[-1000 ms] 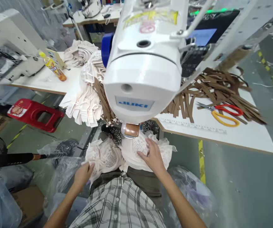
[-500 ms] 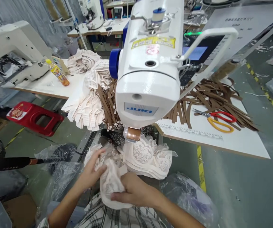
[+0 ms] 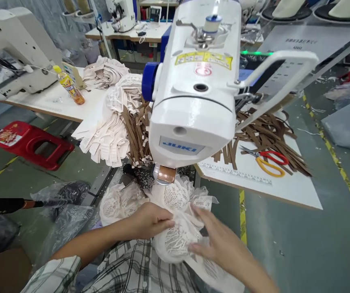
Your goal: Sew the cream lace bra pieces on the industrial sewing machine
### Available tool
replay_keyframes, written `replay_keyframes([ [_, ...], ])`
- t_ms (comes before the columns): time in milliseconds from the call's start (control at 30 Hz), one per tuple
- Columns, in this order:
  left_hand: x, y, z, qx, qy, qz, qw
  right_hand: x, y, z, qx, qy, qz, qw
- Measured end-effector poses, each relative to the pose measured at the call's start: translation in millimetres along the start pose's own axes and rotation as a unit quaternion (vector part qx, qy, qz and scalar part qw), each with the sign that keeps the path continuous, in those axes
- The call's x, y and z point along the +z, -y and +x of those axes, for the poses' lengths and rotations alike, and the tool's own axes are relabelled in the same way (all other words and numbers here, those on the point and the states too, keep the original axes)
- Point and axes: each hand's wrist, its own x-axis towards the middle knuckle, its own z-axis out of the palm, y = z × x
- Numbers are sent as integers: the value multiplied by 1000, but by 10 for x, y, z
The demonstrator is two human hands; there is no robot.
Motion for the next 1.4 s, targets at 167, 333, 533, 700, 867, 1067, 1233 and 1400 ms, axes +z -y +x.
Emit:
replay_keyframes([
  [167,-152,-248,187,77,-5,189,979,66,202,420,-35,25,144,989],
  [333,-619,-366,327,-1,-87,200,976,-20,385,721,-36,-84,214,972],
  [533,-990,-400,528,-146,-183,76,969,-193,353,1052,-33,-147,194,969],
  [700,-986,-308,617,-169,-221,96,956,-279,318,1210,-15,-117,251,961],
  [867,-1008,-276,644,-155,-226,115,955,-329,320,1252,-8,-124,253,960],
  [1067,-1001,-292,659,-142,-243,116,952,-345,312,1259,-11,-130,255,958],
  [1233,-983,-289,666,-160,-248,106,950,-342,302,1266,-1,-137,266,954],
  [1400,-1015,-264,646,-161,-247,100,951,-167,142,1299,11,-122,317,940],
])
